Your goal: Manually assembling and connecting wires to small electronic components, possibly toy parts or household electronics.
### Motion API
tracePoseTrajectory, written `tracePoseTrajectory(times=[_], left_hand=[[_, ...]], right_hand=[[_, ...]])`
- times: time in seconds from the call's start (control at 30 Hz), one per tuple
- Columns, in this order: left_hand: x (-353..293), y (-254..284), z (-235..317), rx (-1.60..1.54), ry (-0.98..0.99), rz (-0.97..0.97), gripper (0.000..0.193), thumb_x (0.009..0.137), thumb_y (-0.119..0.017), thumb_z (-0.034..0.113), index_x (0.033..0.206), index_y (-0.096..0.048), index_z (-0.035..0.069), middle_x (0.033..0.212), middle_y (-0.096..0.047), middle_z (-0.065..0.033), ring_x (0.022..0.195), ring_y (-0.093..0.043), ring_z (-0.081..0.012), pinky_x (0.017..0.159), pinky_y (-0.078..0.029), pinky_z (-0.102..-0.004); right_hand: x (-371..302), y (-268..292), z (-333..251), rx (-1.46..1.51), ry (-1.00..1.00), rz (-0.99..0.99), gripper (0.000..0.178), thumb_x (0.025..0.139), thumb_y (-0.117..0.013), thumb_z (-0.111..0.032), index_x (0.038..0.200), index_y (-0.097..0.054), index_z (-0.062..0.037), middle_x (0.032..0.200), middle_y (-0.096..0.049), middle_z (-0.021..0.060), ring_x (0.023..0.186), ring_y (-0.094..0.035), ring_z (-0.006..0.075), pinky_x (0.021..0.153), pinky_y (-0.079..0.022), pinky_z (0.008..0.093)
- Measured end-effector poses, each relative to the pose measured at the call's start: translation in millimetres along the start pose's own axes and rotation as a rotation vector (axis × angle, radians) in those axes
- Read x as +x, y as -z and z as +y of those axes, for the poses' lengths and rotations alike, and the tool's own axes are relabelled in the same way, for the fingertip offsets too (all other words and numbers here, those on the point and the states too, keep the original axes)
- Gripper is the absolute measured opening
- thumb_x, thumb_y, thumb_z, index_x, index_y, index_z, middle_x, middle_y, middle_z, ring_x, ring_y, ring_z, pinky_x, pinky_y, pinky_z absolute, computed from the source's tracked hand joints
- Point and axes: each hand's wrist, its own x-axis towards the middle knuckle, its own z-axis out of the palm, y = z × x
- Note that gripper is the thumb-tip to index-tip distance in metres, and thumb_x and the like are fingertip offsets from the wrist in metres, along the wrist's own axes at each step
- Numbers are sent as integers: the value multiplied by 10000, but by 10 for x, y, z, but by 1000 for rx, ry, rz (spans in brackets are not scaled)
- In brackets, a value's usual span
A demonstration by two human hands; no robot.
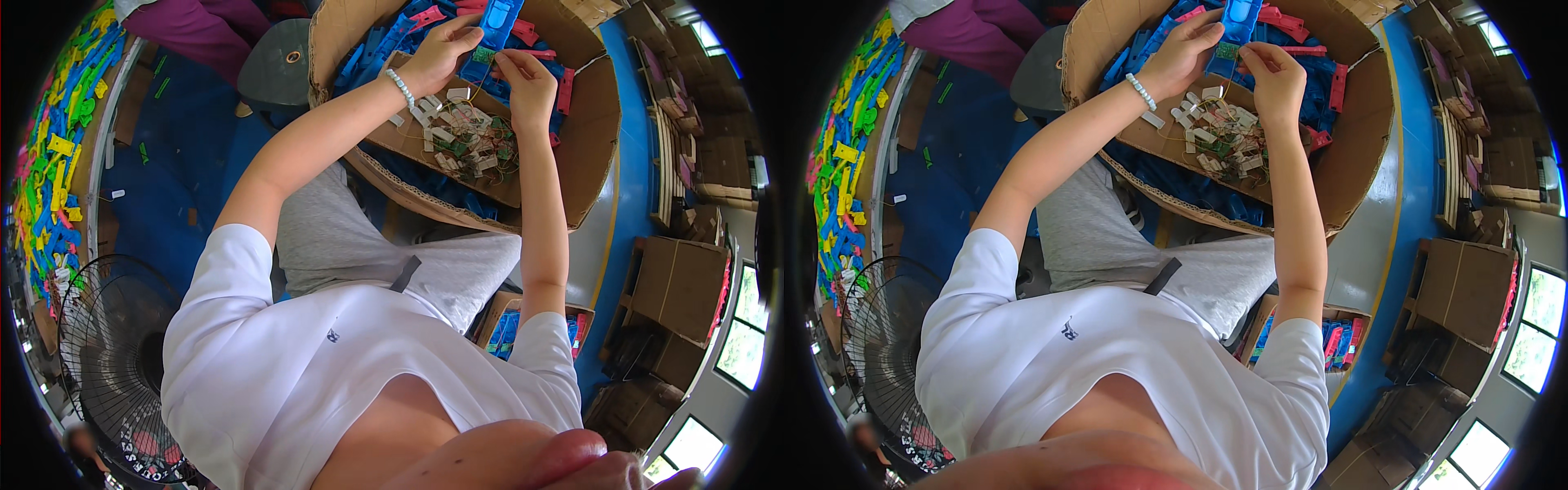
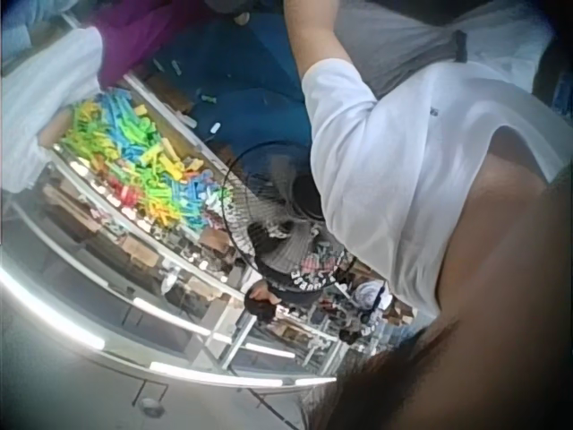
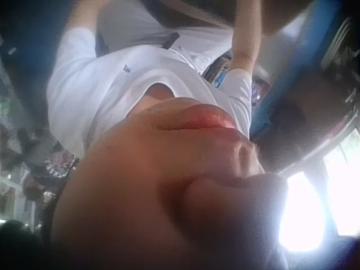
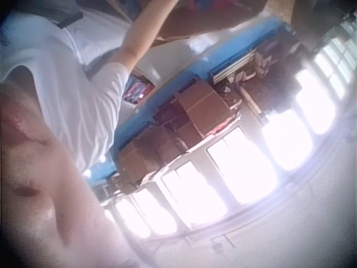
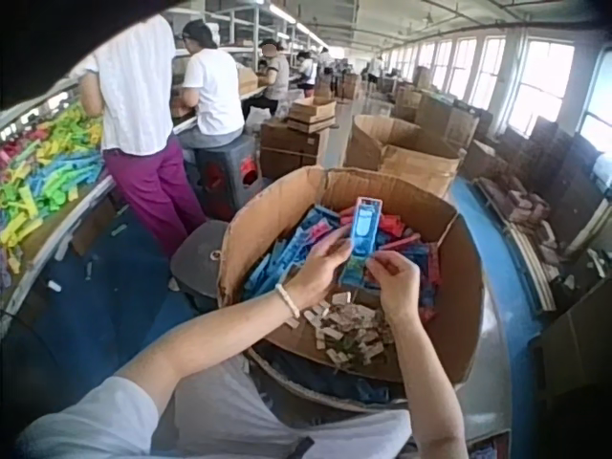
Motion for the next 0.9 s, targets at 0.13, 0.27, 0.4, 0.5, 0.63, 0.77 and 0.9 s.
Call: tracePoseTrajectory(times=[0.13, 0.27, 0.4, 0.5, 0.63, 0.77, 0.9], left_hand=[[-70, -361, 144, 127, -247, 200, 274, 964, -548, 116, 1220, -552, 17, 1102, -627, -63, 1072, -596, -149, 953, -450, -275], [-3, 10, 57, 383, -348, 31, 240, 974, -569, 64, 1200, -648, 92, 1035, -652, 9, 898, -573, -39, 765, -461, -212], [-50, -2, 81, 356, -95, -41, 272, 976, -565, 77, 1236, -643, 97, 900, -550, 79, 698, -433, -1, 587, -339, -187], [-59, -10, 91, 396, -101, -39, 279, 968, -564, 65, 1231, -648, 102, 866, -524, 92, 666, -388, 10, 560, -297, -182], [-55, 13, 75, 491, -171, -29, 298, 968, -562, 72, 1261, -618, 68, 972, -590, 50, 796, -501, -13, 669, -400, -185], [-40, 11, 65, 486, -196, -25, 308, 970, -553, 76, 1273, -596, 34, 1162, -618, -19, 1043, -562, -77, 892, -449, -233], [-23, -31, 32, 461, -217, -4, 289, 963, -539, 50, 1245, -604, 30, 1203, -611, -46, 1088, -539, -101, 956, -417, -260]], right_hand=[[-7, 39, 16, -44, -8, 34, 142, 881, -690, -29, 987, -702, 63, 875, -702, 87, 762, -663, 134, 688, -562, 263], [-2, -37, -11, 17, 7, 46, 139, 882, -686, -23, 982, -696, 73, 864, -694, 95, 749, -665, 145, 670, -573, 271], [-14, -2, -19, 35, 1, 60, 127, 881, -686, -19, 959, -687, 82, 858, -685, 98, 742, -666, 150, 655, -578, 273], [-26, -6, -42, 59, -20, 63, 118, 876, -691, -17, 949, -684, 76, 853, -680, 89, 751, -665, 148, 652, -575, 270], [-10, 0, -34, 39, -19, 62, 159, 868, -713, -26, 1000, -678, 55, 841, -670, 72, 782, -661, 145, 668, -568, 264], [-21, -15, -30, 209, -86, 94, 248, 866, -728, -40, 1080, -654, 60, 857, -665, 58, 812, -652, 137, 719, -565, 259], [-20, 36, -3, 238, -144, 13, 332, 882, -722, -59, 1160, -616, 88, 974, -677, 82, 903, -654, 144, 801, -569, 275]])
